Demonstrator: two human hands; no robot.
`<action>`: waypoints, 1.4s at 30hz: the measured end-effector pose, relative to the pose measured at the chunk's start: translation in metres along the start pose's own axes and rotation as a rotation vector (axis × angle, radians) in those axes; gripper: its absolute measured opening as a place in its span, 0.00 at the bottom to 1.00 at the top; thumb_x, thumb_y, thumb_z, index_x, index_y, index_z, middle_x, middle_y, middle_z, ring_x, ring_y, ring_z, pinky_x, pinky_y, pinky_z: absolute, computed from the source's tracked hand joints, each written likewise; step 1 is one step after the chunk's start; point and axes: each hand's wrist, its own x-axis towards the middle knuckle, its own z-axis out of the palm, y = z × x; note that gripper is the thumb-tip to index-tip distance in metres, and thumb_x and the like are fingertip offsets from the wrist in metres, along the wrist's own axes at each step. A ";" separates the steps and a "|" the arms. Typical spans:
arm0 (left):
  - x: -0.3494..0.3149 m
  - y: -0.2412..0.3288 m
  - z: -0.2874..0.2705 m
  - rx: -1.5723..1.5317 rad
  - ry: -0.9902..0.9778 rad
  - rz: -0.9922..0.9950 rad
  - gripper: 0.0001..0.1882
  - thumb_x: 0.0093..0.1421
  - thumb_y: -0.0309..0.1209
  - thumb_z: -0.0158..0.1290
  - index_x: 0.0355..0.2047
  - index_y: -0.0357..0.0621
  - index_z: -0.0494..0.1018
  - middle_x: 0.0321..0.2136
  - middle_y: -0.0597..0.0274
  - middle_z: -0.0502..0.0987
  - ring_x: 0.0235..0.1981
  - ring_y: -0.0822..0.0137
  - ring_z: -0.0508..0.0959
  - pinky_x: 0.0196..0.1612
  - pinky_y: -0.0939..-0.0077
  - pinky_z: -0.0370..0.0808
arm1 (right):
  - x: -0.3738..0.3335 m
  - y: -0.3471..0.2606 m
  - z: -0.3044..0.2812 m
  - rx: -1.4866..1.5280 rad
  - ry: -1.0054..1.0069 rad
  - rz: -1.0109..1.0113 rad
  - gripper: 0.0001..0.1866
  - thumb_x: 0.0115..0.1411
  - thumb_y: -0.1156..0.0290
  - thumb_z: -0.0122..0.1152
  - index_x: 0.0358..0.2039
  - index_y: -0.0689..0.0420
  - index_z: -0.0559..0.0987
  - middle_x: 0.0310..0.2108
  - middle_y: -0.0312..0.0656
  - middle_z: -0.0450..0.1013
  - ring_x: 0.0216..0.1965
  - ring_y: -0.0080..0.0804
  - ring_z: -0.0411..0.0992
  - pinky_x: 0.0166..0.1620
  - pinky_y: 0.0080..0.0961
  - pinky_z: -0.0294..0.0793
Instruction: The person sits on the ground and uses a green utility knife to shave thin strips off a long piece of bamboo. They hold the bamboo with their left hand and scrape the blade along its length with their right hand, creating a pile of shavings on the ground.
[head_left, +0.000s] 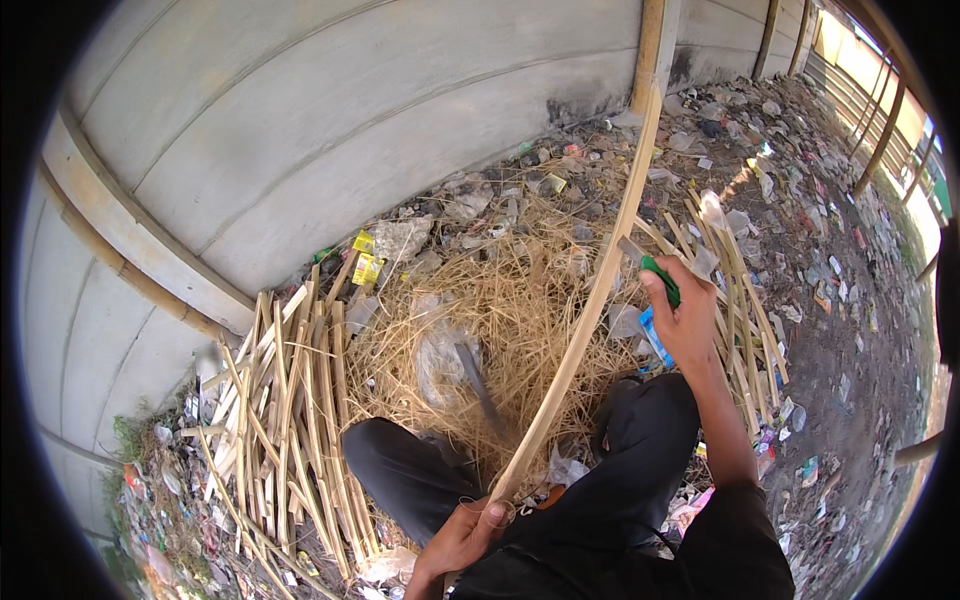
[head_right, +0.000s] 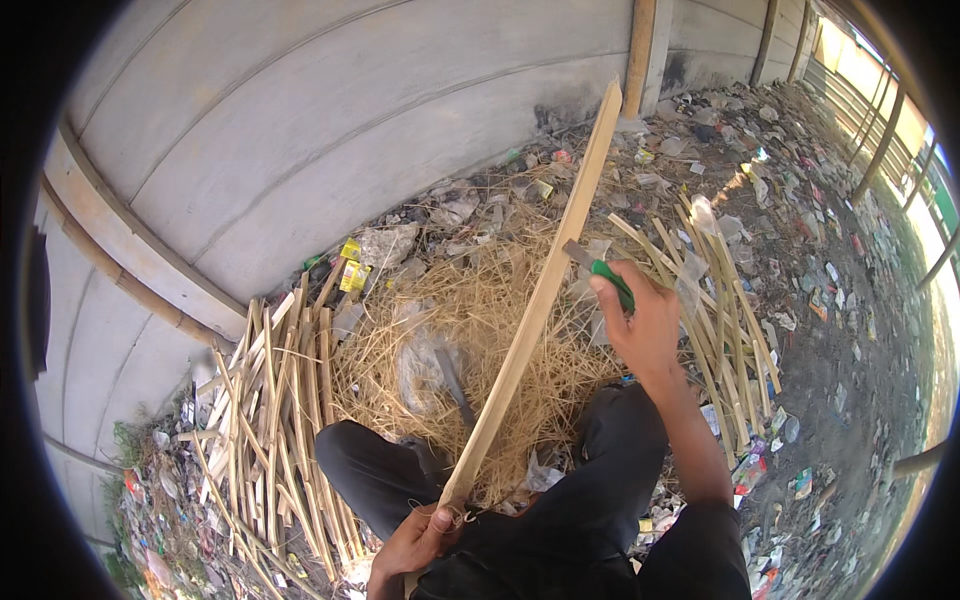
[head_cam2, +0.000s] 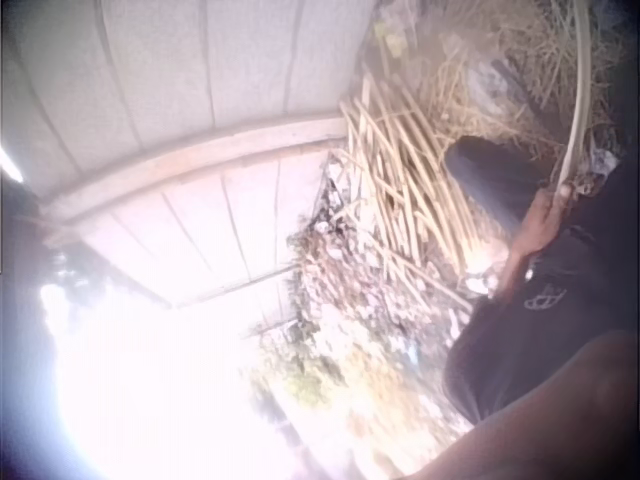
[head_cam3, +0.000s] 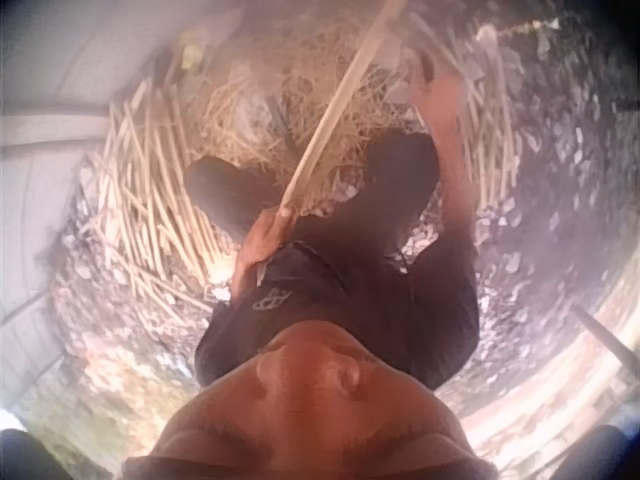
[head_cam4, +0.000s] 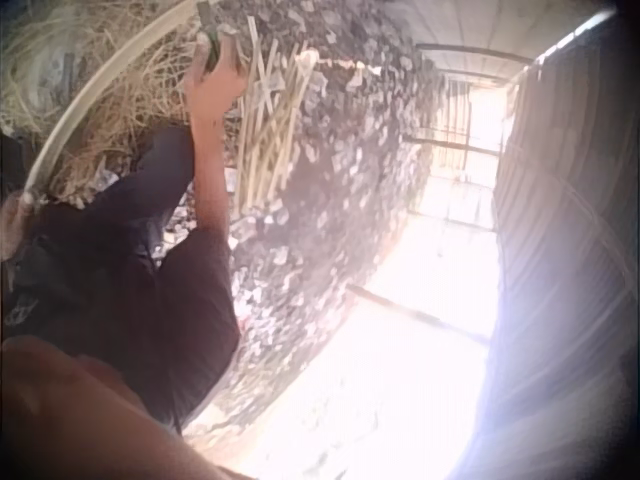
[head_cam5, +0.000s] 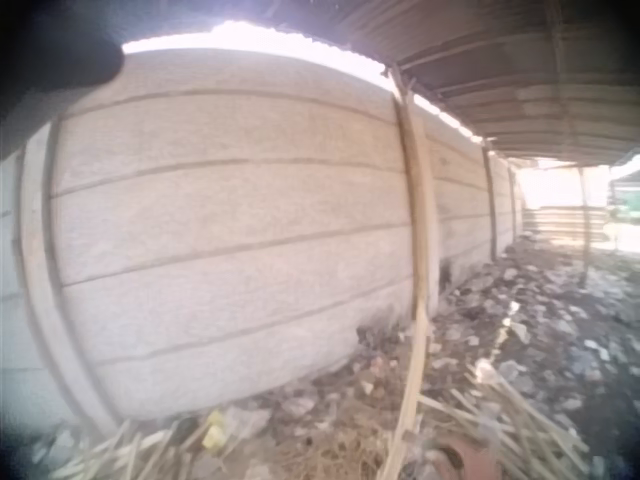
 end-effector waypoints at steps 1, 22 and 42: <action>-0.008 -0.006 0.001 0.011 0.007 0.009 0.33 0.82 0.58 0.37 0.38 0.39 0.73 0.22 0.71 0.68 0.21 0.78 0.66 0.24 0.78 0.65 | 0.007 0.004 -0.006 -0.017 -0.018 0.035 0.12 0.71 0.64 0.70 0.46 0.60 0.83 0.29 0.47 0.83 0.23 0.39 0.80 0.28 0.32 0.74; 0.064 0.049 0.000 0.111 0.234 0.028 0.28 0.84 0.47 0.40 0.41 0.34 0.78 0.15 0.65 0.73 0.13 0.75 0.72 0.18 0.76 0.69 | -0.095 -0.079 0.040 0.071 -0.351 -0.356 0.15 0.68 0.54 0.71 0.43 0.50 0.81 0.32 0.36 0.82 0.26 0.34 0.83 0.26 0.31 0.80; 0.047 0.051 0.005 0.377 0.372 0.025 0.21 0.83 0.42 0.46 0.51 0.36 0.79 0.27 0.45 0.84 0.27 0.45 0.88 0.33 0.56 0.81 | -0.074 -0.081 0.034 0.049 -0.323 -0.429 0.14 0.65 0.54 0.75 0.42 0.49 0.84 0.28 0.32 0.81 0.23 0.30 0.80 0.25 0.27 0.76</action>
